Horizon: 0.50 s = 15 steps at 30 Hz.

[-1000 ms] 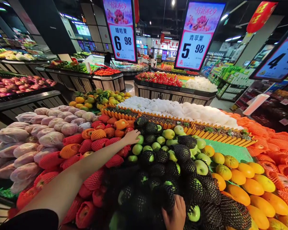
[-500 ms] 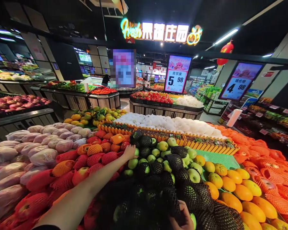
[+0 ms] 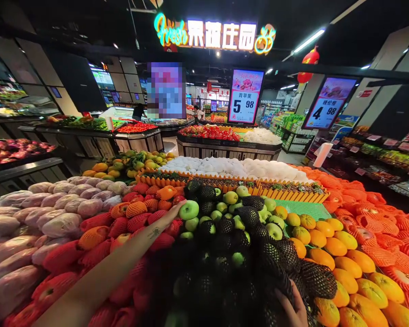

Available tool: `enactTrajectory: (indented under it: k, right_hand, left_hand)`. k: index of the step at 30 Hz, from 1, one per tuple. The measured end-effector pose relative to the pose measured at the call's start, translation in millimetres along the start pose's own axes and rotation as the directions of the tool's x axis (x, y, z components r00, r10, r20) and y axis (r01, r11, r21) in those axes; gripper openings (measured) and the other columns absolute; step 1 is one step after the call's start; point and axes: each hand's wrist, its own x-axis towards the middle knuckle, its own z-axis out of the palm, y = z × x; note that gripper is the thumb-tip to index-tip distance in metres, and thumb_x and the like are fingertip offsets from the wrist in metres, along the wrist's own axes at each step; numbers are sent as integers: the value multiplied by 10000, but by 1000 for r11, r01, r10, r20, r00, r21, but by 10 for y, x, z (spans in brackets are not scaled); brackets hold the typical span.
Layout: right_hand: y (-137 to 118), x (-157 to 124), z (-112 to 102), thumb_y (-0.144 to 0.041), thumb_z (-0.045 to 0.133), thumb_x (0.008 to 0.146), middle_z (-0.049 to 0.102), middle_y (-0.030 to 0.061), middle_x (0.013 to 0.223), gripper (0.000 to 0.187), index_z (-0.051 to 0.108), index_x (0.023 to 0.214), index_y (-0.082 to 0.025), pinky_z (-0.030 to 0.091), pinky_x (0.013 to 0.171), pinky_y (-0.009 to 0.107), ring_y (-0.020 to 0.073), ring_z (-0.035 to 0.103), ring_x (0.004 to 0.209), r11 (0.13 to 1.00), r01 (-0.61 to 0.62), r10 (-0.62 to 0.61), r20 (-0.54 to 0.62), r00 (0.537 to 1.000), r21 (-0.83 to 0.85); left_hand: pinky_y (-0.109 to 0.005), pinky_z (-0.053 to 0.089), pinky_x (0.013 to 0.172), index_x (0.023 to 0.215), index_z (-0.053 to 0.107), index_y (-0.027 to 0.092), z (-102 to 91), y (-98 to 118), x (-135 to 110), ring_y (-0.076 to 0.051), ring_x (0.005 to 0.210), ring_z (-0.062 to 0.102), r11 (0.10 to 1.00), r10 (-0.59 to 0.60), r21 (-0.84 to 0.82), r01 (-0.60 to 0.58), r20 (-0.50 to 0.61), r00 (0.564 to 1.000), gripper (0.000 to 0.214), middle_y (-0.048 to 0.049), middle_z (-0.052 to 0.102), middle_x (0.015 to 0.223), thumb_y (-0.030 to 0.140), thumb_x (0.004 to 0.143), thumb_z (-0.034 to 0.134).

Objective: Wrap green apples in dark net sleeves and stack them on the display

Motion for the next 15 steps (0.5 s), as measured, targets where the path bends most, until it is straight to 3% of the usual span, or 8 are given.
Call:
enactTrajectory:
  k: [3, 7, 9, 11, 15]
  right_hand:
    - [-101, -80, 106, -440, 902, 508, 767, 22, 883, 457, 733, 876, -228, 571, 656, 297, 248, 699, 821, 997, 51, -49, 44, 998, -55]
    - [-206, -112, 194, -547, 869, 531, 688, 0, 687, 428, 706, 723, -200, 488, 544, 272, 181, 596, 630, 989, 94, -85, 80, 993, -117]
    - [-243, -106, 209, -543, 854, 567, 688, 2, 735, 433, 702, 782, -199, 484, 575, 282, 177, 587, 644, 978, 147, -132, 106, 986, -147]
    - [-260, -108, 217, -502, 869, 560, 687, 3, 799, 447, 689, 840, -203, 494, 641, 298, 180, 593, 697, 966, 192, -177, 102, 979, -174]
    - [-218, -158, 211, -425, 897, 534, 616, -26, 778, 429, 641, 797, -204, 461, 659, 272, 146, 545, 705, 937, 278, -254, 133, 958, -214]
  left_hand:
    - [-349, 553, 704, 1047, 596, 169, 154, -90, -447, -273, 904, 701, 972, -40, -225, 66, 118, 992, 785, -115, 724, 983, 854, 755, 346]
    - [-309, 519, 552, 1066, 603, 155, 276, -145, -1081, -246, 708, 699, 811, -86, -514, 279, 367, 926, 709, -100, 728, 854, 782, 746, 514]
    - [-267, 458, 470, 1066, 612, 151, 301, -148, -1356, -206, 584, 659, 796, -62, -521, 308, 436, 898, 700, -79, 715, 774, 757, 717, 596]
    - [-249, 430, 454, 1068, 617, 157, 341, -138, -1589, -169, 535, 626, 841, -31, -472, 263, 443, 896, 702, -62, 707, 755, 747, 689, 644]
    - [-222, 428, 501, 1164, 580, 193, 568, -76, -1919, -156, 653, 641, 949, -12, -284, 137, 402, 916, 673, -30, 698, 881, 658, 697, 719]
